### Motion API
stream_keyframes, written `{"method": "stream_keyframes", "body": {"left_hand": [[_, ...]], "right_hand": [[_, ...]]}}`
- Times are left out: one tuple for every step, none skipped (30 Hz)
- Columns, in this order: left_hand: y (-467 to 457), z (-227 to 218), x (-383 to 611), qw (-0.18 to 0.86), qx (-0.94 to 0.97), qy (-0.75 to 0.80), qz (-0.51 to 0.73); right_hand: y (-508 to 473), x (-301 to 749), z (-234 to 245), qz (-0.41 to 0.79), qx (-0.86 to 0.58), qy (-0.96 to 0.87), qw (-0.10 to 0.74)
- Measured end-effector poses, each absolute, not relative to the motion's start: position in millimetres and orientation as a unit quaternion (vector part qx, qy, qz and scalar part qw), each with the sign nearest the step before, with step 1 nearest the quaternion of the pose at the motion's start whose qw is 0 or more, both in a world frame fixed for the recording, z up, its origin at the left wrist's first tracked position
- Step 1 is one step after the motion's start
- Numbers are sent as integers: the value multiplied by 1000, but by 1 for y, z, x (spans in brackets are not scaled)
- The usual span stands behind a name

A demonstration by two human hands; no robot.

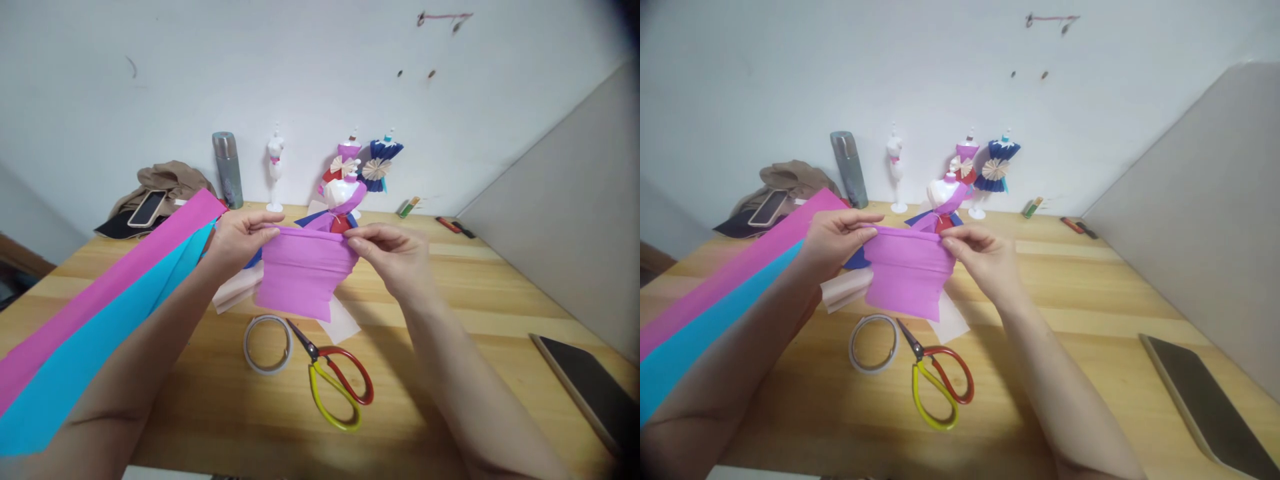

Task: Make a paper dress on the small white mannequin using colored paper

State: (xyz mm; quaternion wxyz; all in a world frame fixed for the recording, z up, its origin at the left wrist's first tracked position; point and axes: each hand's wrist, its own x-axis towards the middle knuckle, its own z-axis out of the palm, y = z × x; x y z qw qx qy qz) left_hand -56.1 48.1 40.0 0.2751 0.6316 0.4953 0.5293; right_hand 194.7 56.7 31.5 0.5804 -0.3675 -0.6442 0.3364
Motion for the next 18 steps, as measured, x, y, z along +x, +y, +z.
{"method": "stream_keyframes", "body": {"left_hand": [[49,39,-57,259,635,502,527],[49,39,-57,248,637,507,526],[50,38,-57,241,637,511,524],[50,39,-57,238,637,516,520],[50,39,-56,238,638,520,515],[50,40,-55,243,641,522,508],[50,41,-55,249,645,521,500],[49,43,-54,255,650,518,494],[48,45,-53,262,656,514,487],[46,47,-52,267,661,509,482],[45,50,-51,271,666,506,477],[43,52,-50,273,670,503,472],[41,54,-49,277,673,501,469],[39,56,-48,282,674,498,467],[38,57,-47,291,673,495,467],[37,58,-46,301,670,491,469],[36,58,-46,315,664,488,472],[36,57,-45,329,656,486,475]], "right_hand": [[56,194,32,335,-368,-649,576],[56,194,32,333,-371,-653,570],[56,194,32,331,-378,-657,563],[56,194,32,331,-389,-661,551],[56,195,32,330,-403,-664,537],[56,196,33,328,-420,-668,520],[55,197,34,323,-439,-671,502],[54,199,36,316,-456,-679,481],[52,201,38,304,-470,-690,458],[50,202,41,290,-480,-703,438],[48,204,43,275,-485,-714,422],[45,206,46,265,-484,-725,413],[43,207,49,262,-475,-731,414],[41,208,51,266,-463,-732,424],[40,208,53,277,-448,-727,440],[39,208,54,292,-435,-719,457],[39,208,54,307,-426,-709,471],[40,207,54,321,-421,-696,485]]}}
